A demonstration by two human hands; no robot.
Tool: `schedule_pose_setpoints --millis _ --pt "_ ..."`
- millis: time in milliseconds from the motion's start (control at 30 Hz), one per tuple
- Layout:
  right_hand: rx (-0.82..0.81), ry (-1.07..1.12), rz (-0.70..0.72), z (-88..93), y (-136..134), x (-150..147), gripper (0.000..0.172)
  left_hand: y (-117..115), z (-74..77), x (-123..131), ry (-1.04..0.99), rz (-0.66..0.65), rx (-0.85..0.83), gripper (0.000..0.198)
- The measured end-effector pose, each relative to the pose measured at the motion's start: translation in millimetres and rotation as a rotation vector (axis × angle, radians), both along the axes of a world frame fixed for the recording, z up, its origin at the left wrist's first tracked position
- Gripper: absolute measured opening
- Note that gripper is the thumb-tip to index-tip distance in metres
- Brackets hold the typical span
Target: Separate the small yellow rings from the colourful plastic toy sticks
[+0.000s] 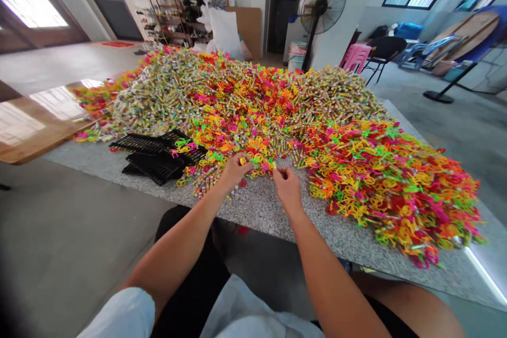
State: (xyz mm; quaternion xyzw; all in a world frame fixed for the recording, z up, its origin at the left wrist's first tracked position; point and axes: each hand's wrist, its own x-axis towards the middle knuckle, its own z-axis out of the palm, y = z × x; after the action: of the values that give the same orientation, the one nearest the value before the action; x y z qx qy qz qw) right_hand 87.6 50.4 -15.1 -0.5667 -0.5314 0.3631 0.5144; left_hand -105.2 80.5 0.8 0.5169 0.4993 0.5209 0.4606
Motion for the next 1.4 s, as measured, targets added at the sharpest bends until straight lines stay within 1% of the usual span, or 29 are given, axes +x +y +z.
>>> schedule_pose_setpoints --millis 67,133,200,267,300,367,533,667,767,933,1033,1133,1233,1333,1400 --pt "-0.012 0.269 0.089 14.9 3 6 0.028 -2 -2.0 4 0.083 -0.096 0.034 0.013" --pt "-0.014 0.396 0.197 27.9 4 7 0.027 -6 -3.6 8 0.104 -0.206 0.023 0.013" --pt "-0.028 0.388 0.292 35.4 2 7 0.025 -10 -4.1 9 0.054 -0.345 -0.036 0.015" --pt "-0.057 0.329 0.353 35.9 -1 8 0.023 -13 -4.1 9 -0.007 -0.462 -0.104 0.018" --pt "-0.072 0.308 0.366 33.8 -3 8 0.022 -14 -4.0 9 -0.027 -0.501 -0.129 0.021" --pt "-0.094 0.304 0.359 26.7 -6 10 0.021 -14 -4.2 8 -0.051 -0.537 -0.159 0.027" --pt "-0.135 0.393 0.310 10.8 -9 13 0.025 -11 -4.4 9 -0.134 -0.531 -0.182 0.034" --pt "-0.155 0.408 0.305 8.6 -10 14 0.026 -14 -1.3 11 -0.177 -0.526 -0.231 0.040" --pt "-0.154 0.399 0.329 9.7 -11 15 0.029 -16 1.3 11 -0.201 -0.538 -0.261 0.041" --pt "-0.078 0.269 0.292 15.2 -16 16 0.034 -15 2.3 9 -0.242 -0.497 -0.322 0.043" --pt "-0.040 0.168 0.288 19.2 -19 16 0.033 -13 1.1 8 -0.222 -0.463 -0.321 0.043" --pt "-0.016 0.111 0.311 20.4 -22 19 0.031 -13 -0.5 8 -0.183 -0.438 -0.310 0.041" --pt "-0.021 0.087 0.344 17.8 -23 23 0.032 -13 -3.3 12 -0.150 -0.386 -0.304 0.041" --pt "-0.050 0.083 0.316 12.9 -24 22 0.033 -14 -9.3 22 -0.124 -0.278 -0.311 0.043" --pt "-0.047 0.083 0.295 8.9 -25 20 0.034 -15 -14.4 29 -0.111 -0.199 -0.287 0.044"
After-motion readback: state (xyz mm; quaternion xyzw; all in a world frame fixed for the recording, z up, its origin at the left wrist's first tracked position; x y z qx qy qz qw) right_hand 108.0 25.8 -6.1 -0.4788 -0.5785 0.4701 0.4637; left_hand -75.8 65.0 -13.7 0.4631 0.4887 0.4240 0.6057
